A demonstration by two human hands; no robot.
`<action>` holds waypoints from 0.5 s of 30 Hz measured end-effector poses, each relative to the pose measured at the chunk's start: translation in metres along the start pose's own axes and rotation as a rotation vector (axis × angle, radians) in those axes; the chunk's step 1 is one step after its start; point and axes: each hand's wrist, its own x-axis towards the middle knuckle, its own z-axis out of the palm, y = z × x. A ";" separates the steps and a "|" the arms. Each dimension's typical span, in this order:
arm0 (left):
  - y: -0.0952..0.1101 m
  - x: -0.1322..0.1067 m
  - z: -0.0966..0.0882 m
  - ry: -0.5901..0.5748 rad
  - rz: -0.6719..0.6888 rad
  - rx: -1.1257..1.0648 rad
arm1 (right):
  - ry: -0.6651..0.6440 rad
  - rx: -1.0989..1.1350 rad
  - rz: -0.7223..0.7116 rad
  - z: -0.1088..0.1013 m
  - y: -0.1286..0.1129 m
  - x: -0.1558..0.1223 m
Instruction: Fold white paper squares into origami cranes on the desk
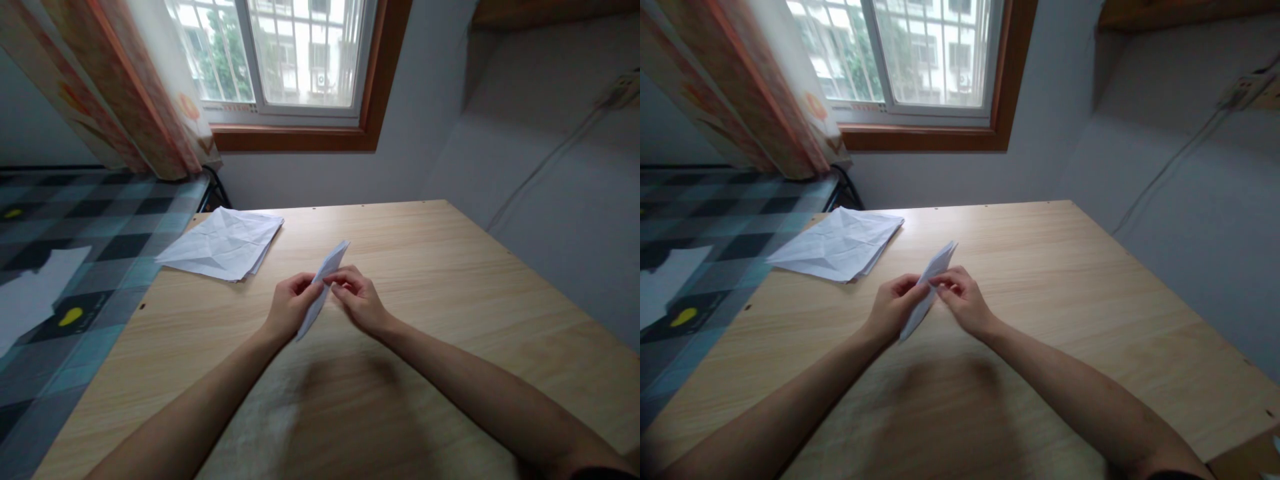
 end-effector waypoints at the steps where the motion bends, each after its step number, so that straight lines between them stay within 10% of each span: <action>1: -0.001 0.001 -0.001 0.025 -0.011 -0.005 | 0.020 -0.017 -0.005 0.000 0.002 0.000; 15: -0.003 0.000 0.000 0.069 -0.010 -0.130 | 0.013 0.249 0.239 0.004 0.008 0.000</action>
